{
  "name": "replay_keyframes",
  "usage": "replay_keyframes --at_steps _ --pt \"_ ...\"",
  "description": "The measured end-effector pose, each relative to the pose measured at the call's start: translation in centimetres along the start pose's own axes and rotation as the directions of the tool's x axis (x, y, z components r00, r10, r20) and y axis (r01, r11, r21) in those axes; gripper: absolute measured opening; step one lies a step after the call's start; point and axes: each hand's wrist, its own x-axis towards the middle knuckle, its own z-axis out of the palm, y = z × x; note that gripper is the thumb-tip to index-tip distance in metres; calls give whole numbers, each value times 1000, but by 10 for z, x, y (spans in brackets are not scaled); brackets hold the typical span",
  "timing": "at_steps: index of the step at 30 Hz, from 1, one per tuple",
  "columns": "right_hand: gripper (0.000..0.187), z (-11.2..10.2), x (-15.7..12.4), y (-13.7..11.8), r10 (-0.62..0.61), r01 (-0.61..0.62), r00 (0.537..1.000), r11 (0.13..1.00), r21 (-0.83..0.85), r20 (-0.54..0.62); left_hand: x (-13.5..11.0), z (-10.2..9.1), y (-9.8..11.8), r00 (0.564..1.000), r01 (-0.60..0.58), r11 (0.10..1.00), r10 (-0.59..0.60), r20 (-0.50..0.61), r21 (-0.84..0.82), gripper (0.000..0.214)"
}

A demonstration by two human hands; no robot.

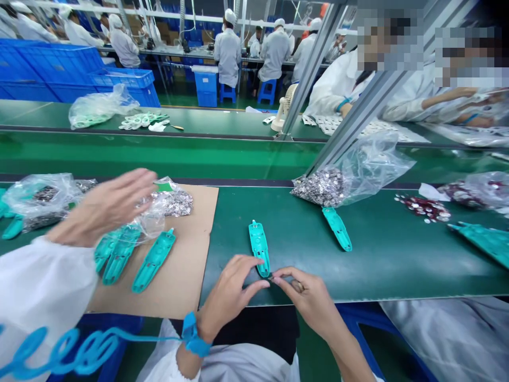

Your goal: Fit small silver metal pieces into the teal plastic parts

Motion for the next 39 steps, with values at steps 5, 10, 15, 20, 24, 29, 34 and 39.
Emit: replay_keyframes --at_steps 5,10,15,20,24,29,34,39 --pt "21 7 11 9 -147 145 989 985 -93 -17 24 -5 -9 964 -198 918 120 236 344 71" --pt "19 19 14 18 -155 152 988 982 -115 -20 36 6 -16 945 -231 907 124 302 353 57" --pt "17 20 13 19 -183 180 983 979 -96 -29 34 12 -23 950 -221 915 124 285 337 65" --pt "16 21 12 21 -200 195 978 976 -95 -52 33 12 -25 949 -224 931 141 281 288 70" --pt "16 21 10 21 -191 186 981 977 -108 -35 33 12 -25 949 -235 933 159 271 274 66" --pt "14 17 10 12 -131 125 990 987 -104 -48 33 16 -30 950 -244 930 172 262 274 72" --pt "8 8 21 2 8 -4 1000 992 -126 30 32 18 -32 950 -248 929 178 255 276 78" --pt "2 2 27 4 35 -29 997 996 -87 76 30 17 -29 947 -258 926 186 262 276 80"
